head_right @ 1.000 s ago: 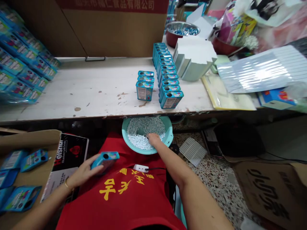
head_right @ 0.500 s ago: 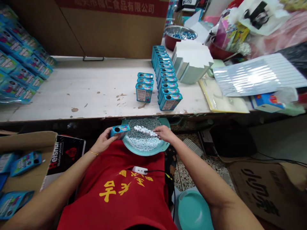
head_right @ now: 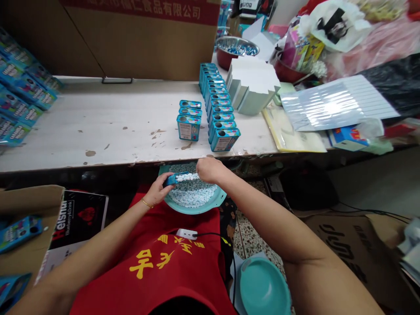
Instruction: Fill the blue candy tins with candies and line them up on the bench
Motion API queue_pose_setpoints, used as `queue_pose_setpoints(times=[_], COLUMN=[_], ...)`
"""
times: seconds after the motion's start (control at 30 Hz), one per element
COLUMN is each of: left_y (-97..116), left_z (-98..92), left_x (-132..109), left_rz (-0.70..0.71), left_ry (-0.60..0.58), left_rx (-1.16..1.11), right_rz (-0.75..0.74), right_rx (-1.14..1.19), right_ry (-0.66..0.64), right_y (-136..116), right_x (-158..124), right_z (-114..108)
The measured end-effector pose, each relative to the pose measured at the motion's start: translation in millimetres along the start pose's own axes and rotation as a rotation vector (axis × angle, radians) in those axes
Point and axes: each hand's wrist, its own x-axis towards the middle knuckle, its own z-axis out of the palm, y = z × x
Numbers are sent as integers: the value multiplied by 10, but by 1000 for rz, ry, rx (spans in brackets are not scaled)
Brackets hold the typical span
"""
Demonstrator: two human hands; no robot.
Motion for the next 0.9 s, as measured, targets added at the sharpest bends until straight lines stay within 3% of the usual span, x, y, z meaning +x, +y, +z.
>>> queue_pose_setpoints(times=[0.13, 0.27, 0.37, 0.47, 0.57, 0.63, 0.77, 0.9], left_y=[-10, -48, -69, -67, -70, -85, -130, -160], left_z=[38, -29, -159, -292, -359, -364, -340, -328], left_x=[10, -40, -137, -253, -343, -376, -380, -355], left_rz=[-14, -59, -115, -160, -182, -187, -167, -160], left_ry=[24, 70, 130, 191, 244, 261, 277, 275], left_rx=[24, 25, -33, -93, -142, -168, -214, -211], right_rz=[22, 53, 55, 132, 240, 212, 95, 40], right_rx=[-150, -116, 31, 100, 52, 53, 102, 197], right_ry=[-10, 24, 21, -1, -21, -35, -63, -107], right_y=[-198, -15, 297, 437, 288, 123, -34, 83], right_x=[-39, -197, -189, 39, 318, 425, 435, 402], right_z=[-145, -84, 237, 762, 1278, 1527, 1784, 1870])
